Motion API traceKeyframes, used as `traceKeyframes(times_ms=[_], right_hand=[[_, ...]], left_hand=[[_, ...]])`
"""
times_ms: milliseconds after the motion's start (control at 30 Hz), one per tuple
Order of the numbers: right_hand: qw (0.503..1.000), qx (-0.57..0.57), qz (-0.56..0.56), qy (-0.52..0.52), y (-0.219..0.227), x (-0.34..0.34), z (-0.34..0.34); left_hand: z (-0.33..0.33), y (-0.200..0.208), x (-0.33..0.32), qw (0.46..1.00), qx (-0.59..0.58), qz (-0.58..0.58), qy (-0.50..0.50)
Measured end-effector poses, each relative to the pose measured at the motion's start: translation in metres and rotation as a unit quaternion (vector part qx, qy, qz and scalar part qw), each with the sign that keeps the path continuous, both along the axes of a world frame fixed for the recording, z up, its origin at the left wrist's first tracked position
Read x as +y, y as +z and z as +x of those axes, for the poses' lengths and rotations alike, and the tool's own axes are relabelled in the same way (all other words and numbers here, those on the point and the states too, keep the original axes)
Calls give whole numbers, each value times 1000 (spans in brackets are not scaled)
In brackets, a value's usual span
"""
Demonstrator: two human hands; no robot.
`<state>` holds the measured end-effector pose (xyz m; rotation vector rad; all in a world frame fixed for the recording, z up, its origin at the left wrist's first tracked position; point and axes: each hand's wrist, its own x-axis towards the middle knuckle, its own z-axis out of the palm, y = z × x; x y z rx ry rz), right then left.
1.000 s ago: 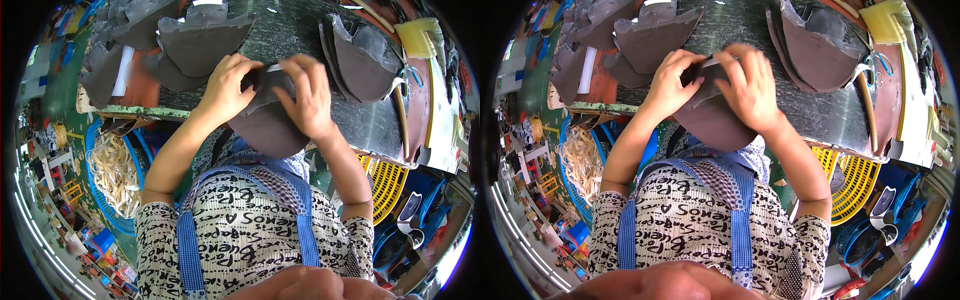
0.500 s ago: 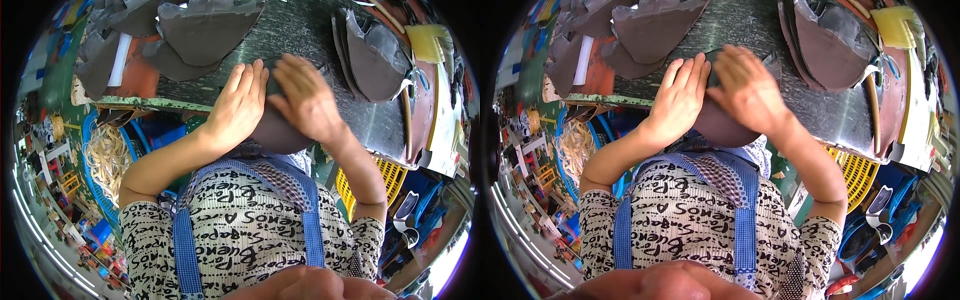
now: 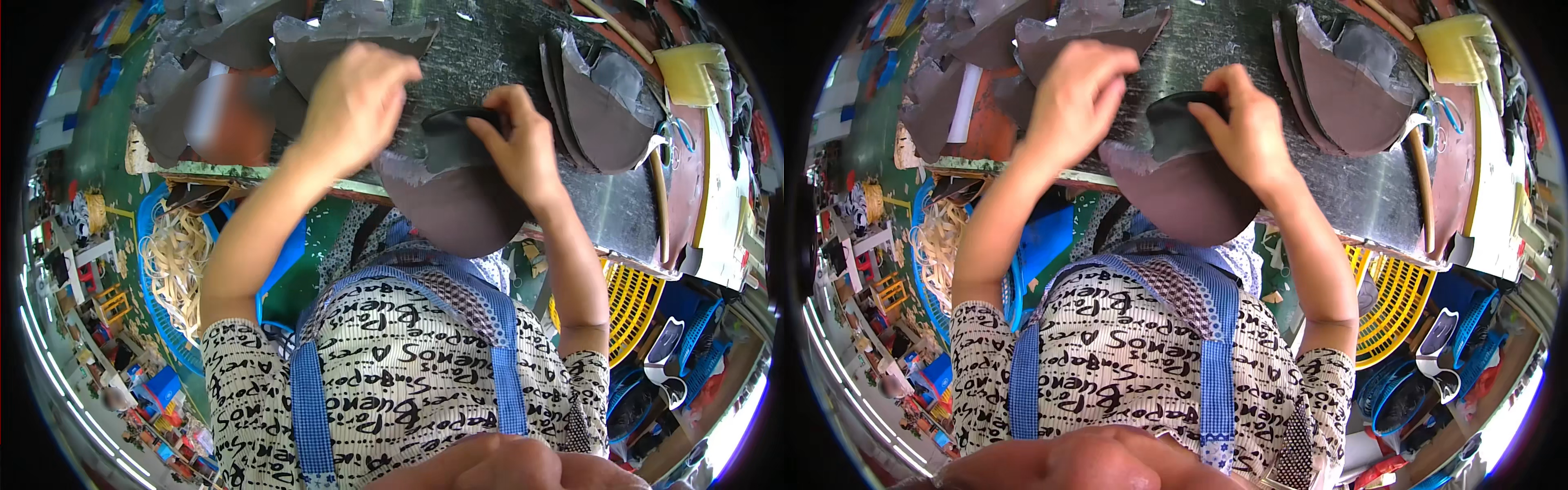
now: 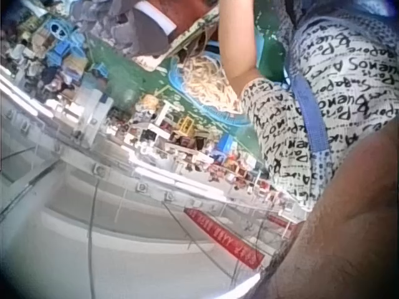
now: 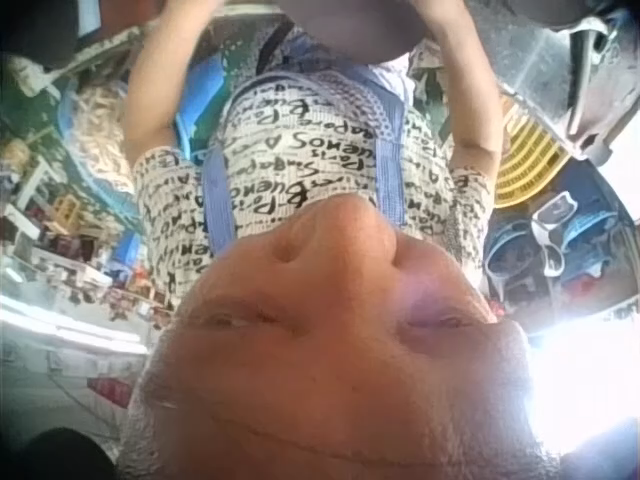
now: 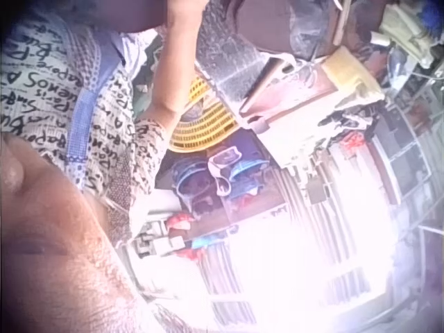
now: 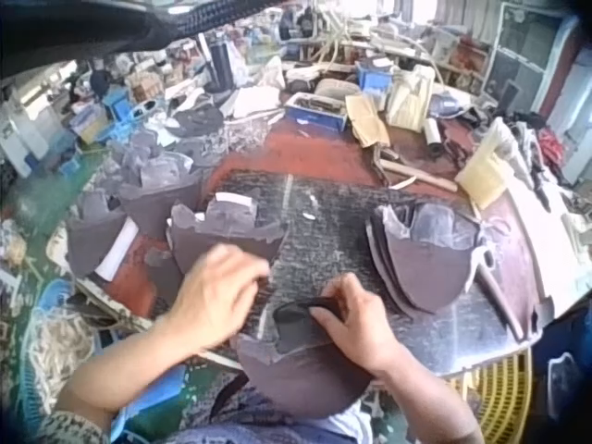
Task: The person applies adhesive strips to leather pieces and hammers leather components together.
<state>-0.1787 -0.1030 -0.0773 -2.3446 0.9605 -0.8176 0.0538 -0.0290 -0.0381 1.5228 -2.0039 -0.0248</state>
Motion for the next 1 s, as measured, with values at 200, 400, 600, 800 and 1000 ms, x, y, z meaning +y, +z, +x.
traceKeyframes(times_ms=[200,400,600,800,1000], right_hand=[[975,-15,-157,-156,72,-81,-64],[973,115,-177,-97,17,-51,-95],[973,-158,-131,-103,62,-21,-59],[972,119,-125,161,15,48,-2],[959,176,-149,163,7,43,4]], left_hand=[[89,-14,-76,952,-243,18,187],[57,41,-48,990,-31,90,106],[-1,90,-11,952,88,279,-85],[12,-7,-44,962,-4,203,-182],[-15,4,-35,974,45,203,-88]])
